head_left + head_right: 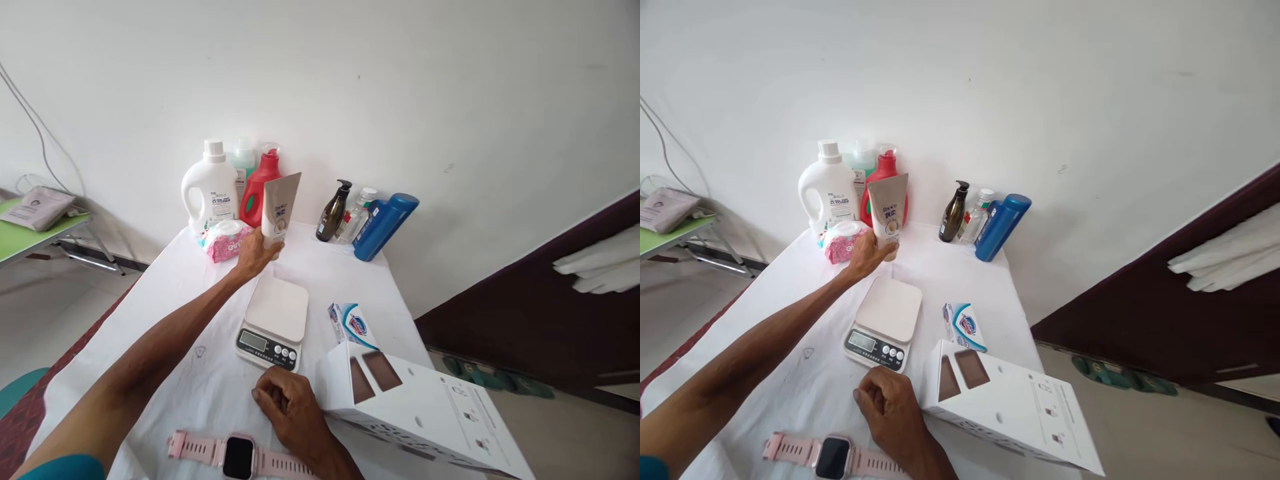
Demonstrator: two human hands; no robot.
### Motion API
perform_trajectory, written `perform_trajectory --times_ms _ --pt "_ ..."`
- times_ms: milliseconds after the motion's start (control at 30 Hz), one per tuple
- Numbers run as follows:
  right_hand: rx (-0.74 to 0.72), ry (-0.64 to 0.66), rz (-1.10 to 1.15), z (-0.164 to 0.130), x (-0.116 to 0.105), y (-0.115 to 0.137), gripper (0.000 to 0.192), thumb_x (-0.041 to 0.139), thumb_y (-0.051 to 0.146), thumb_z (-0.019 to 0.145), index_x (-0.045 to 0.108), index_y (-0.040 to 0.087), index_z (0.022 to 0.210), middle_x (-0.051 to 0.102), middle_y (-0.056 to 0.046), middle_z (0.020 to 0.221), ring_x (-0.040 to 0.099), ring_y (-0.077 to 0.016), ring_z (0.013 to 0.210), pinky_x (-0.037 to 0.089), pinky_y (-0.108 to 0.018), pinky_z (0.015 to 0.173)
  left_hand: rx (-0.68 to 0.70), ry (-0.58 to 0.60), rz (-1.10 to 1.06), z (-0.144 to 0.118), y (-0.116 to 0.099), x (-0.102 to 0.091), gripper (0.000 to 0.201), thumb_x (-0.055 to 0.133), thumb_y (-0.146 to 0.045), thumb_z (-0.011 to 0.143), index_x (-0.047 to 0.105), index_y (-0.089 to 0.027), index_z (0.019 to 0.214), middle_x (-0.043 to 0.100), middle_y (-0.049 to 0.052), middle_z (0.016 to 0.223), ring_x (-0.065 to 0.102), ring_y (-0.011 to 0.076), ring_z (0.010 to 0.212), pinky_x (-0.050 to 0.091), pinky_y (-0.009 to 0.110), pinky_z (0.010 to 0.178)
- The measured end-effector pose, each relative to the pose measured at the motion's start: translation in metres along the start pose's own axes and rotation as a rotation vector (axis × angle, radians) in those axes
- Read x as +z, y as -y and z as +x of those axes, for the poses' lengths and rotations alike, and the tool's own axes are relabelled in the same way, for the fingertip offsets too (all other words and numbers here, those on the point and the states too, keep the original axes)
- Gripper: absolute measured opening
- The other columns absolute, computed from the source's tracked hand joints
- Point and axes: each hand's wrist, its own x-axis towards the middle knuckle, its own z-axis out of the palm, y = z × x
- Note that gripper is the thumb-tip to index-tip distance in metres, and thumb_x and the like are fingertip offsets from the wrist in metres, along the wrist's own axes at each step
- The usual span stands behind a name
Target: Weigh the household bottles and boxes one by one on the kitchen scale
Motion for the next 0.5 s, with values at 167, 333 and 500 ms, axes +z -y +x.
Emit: perform_trajectory --times_ms 167,333,500 --pt "0.006 -0.015 0.046 0.0 0.001 -0.001 0.021 0.067 0.034 0.089 0.061 0.019 0.075 0.056 0.003 0.066 0.049 -0.0108 0.056 0.037 -0.023 0.053 -0.124 -0.054 0.07 0.04 0.015 0.027 0.029 0.08 -0.028 0.079 0.06 -0.021 0.1 0.073 0.017 0.099 0.07 0.0391 0.103 0.051 0.049 0.084" --pt "0.012 -0.024 0.094 0.001 0.0 -0.002 0.015 0.065 0.026 0.088 0.059 0.02 0.075 0.054 0.004 0.065 0.049 -0.0103 0.055 0.035 -0.022 0.052 -0.208 -0.071 0.113 0.057 0.021 0.048 0.03 0.077 -0.028 0.082 0.054 -0.02 0.1 0.072 0.023 0.106 0.067 0.0435 0.114 0.048 0.052 0.092" --pt "-0.018 -0.03 0.09 0.001 -0.003 0.004 0.014 0.064 0.02 0.086 0.058 0.02 0.074 0.054 0.004 0.065 0.049 -0.0096 0.055 0.036 -0.021 0.053 -0.213 -0.053 0.079 0.063 0.017 0.048 0.041 0.08 -0.027 0.077 0.051 -0.019 0.104 0.07 0.027 0.112 0.063 0.0464 0.122 0.047 0.056 0.096"
